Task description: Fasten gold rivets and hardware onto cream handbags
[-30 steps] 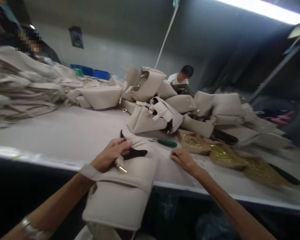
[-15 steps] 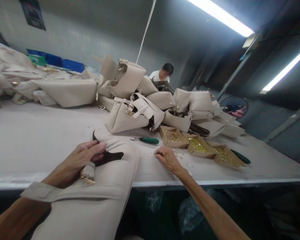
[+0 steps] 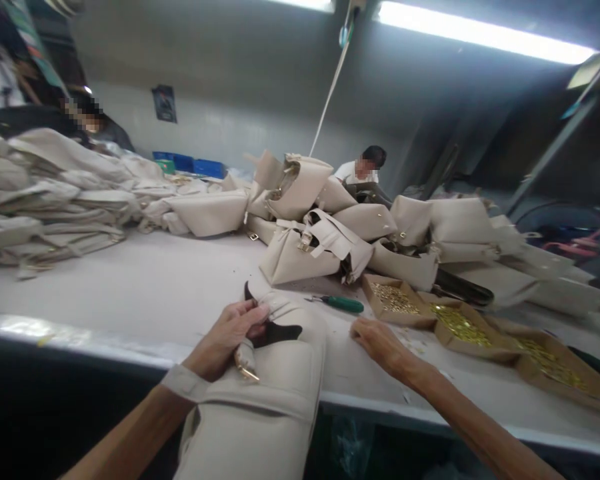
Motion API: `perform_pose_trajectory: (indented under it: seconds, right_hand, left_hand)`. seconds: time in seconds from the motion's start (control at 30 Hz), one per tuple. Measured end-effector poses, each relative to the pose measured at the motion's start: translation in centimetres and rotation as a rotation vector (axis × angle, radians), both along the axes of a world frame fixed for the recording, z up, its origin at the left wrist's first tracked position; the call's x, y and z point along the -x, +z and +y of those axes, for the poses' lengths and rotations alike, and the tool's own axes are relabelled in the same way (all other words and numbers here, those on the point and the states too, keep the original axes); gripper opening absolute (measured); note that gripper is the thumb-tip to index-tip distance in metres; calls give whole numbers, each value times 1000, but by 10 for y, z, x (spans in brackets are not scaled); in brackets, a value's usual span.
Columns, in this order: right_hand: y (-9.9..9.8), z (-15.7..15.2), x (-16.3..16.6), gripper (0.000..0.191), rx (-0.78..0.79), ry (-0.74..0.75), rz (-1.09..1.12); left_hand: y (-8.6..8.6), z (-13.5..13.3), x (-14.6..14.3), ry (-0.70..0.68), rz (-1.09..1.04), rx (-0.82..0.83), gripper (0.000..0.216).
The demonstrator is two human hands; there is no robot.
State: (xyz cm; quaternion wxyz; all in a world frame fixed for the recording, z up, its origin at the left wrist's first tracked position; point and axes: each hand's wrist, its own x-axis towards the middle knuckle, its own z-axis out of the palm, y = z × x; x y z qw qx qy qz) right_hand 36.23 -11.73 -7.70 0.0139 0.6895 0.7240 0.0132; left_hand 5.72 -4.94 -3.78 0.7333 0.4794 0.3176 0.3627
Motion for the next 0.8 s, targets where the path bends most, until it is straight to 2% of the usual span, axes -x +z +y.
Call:
perform_pose_trajectory:
  seconds: [0.13, 0.2, 0.3, 0.4, 0.47, 0.53, 0.63, 0.8]
  right_hand:
    - [-7, 0, -11, 18, -64, 2, 46]
    - [-2, -1, -5, 14, -120, -9, 149]
    - [25, -1, 22, 14, -254, 14, 425]
    - [63, 5, 67, 15, -359, 147, 561]
    - [83, 14, 95, 8, -374, 269, 551]
    - [94, 26, 116, 6, -337, 361, 493]
    - [96, 42, 130, 9, -255, 439, 381]
    - [93, 54, 131, 8, -185, 475, 252]
  left_hand:
    - [-4, 3, -1, -8, -78, -1, 46]
    - [-5, 4, -2, -11, -125, 23, 47]
    - [-10, 5, -5, -24, -190, 84, 46]
    - [-18, 6, -9, -27, -222, 109, 44]
    - [-21, 7, -11, -19, -230, 101, 44]
    - [-22, 6, -13, -9, -234, 83, 46]
    - [-21, 5, -15, -10, -241, 61, 47]
    - [-16, 3, -14, -26, -259, 61, 49]
